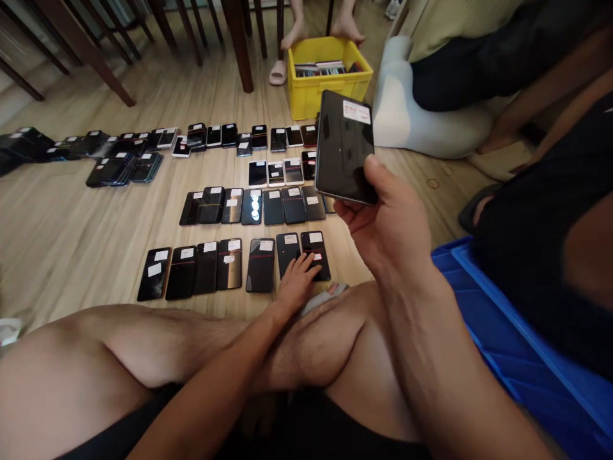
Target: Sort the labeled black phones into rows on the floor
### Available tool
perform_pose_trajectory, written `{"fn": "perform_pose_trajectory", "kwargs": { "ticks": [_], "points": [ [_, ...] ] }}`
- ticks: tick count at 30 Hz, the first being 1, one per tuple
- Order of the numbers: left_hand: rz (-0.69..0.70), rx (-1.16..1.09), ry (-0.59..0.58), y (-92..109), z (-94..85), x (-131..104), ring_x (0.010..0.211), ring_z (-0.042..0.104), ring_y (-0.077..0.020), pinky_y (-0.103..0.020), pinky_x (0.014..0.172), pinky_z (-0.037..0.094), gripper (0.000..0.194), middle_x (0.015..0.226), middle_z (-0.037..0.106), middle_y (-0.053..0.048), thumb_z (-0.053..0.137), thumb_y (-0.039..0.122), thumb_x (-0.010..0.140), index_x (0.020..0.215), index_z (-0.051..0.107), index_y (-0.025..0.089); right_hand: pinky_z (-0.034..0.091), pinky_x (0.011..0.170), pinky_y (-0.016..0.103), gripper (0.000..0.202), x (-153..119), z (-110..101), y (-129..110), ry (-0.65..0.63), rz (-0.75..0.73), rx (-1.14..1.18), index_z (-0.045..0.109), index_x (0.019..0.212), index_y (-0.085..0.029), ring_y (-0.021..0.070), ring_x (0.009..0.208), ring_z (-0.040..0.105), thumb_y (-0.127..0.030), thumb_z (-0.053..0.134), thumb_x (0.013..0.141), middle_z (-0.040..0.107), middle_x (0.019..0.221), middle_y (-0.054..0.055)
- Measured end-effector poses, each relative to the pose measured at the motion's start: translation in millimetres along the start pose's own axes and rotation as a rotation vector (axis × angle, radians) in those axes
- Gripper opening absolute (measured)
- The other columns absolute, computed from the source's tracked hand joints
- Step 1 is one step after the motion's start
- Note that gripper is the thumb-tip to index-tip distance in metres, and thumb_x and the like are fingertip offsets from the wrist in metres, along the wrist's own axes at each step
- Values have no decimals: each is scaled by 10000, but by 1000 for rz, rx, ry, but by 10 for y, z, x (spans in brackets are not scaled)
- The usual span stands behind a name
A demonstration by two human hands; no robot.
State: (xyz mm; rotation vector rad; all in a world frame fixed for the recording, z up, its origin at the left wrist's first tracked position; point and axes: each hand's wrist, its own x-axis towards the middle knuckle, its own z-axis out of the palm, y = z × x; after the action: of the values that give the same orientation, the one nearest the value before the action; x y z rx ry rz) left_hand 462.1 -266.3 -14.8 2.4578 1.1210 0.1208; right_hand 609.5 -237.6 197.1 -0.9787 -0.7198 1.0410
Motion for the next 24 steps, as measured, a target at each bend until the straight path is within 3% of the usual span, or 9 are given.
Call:
{"fn": "perform_pose_trajectory", "kwargs": {
  "ticks": [24],
  "points": [
    [-38, 11, 12, 31, 2, -36, 1541, 362, -229, -497, 1256, 331, 535, 1647, 436, -43, 518, 96, 959, 1452, 580, 294, 633, 694, 302, 272, -20, 37, 43, 5, -27, -8, 673, 907, -267, 201, 931, 735, -529, 744, 892, 735, 896, -15]
  ]
}}
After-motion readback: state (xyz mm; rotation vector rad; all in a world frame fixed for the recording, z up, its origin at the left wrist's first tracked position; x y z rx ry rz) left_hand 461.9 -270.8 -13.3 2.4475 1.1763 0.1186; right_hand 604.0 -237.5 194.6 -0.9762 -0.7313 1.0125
